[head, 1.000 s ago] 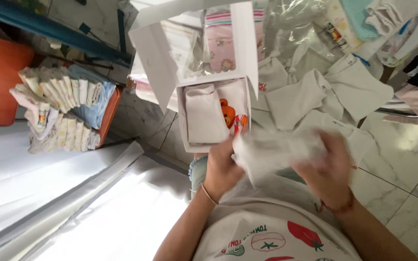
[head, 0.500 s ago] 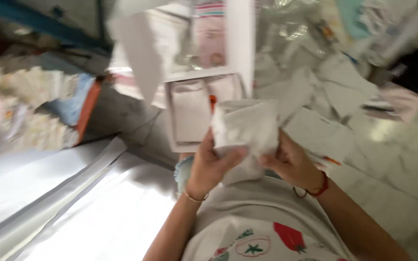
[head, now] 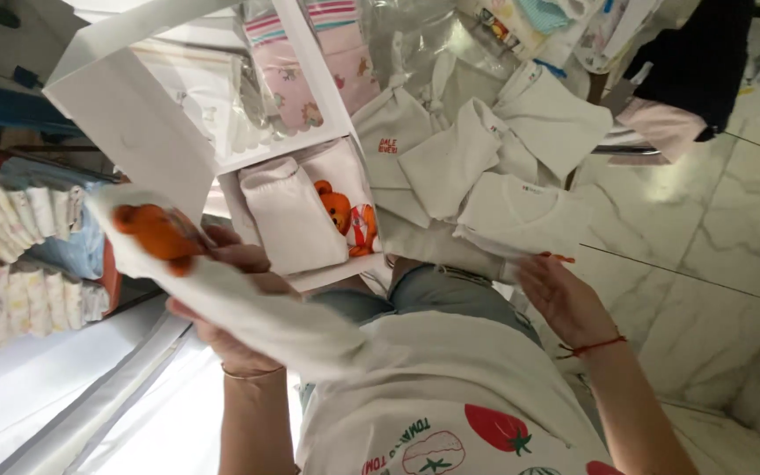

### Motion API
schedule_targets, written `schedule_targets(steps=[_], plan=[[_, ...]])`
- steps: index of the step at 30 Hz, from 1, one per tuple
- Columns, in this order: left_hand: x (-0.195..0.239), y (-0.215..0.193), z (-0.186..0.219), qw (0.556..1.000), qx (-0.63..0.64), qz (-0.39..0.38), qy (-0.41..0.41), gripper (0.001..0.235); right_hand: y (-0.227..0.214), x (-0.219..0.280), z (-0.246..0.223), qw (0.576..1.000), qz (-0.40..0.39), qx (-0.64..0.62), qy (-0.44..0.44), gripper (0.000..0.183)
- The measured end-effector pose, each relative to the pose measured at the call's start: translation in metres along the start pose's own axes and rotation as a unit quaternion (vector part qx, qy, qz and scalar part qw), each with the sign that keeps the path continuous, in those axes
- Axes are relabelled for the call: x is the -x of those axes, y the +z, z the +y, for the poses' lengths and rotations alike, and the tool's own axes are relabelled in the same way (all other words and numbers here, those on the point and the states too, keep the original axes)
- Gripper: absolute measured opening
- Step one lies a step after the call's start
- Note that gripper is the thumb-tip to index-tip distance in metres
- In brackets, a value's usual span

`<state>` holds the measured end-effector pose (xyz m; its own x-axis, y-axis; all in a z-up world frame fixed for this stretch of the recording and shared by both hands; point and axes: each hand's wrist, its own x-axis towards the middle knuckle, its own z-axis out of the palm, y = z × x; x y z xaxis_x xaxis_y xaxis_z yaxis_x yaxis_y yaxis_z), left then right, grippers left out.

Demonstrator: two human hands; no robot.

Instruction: The person folds white baby garments and places them into white boxes with clear windows. They also handle small bear-shaped items and arrange the contents inside the boxes before closing the lids.

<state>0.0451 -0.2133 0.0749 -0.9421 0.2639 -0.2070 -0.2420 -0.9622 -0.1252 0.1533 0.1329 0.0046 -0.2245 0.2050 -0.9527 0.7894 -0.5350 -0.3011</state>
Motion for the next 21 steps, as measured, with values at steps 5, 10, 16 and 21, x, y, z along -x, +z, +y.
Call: schedule_targets(steps=[5, 10, 16, 21], plan=[[-0.009, 0.015, 0.015, 0.95, 0.187, -0.24, -0.071, 0.043, 0.019, -0.032, 0.005, 0.954, 0.031, -0.289, -0.068, 0.01], [0.008, 0.029, 0.024, 0.964, 0.139, -0.224, -0.018, 0.041, 0.044, -0.048, -0.009, 0.967, 0.063, -0.247, -0.023, 0.024], [0.007, 0.019, 0.04, 0.955, 0.091, -0.264, -0.101, 0.028, 0.061, -0.028, -0.007, 0.897, 0.139, -0.166, -0.384, 0.03], [0.012, 0.012, 0.042, 0.961, 0.083, -0.245, -0.099, 0.027, 0.04, -0.04, -0.007, 0.601, 0.361, 0.268, -0.66, 0.035]])
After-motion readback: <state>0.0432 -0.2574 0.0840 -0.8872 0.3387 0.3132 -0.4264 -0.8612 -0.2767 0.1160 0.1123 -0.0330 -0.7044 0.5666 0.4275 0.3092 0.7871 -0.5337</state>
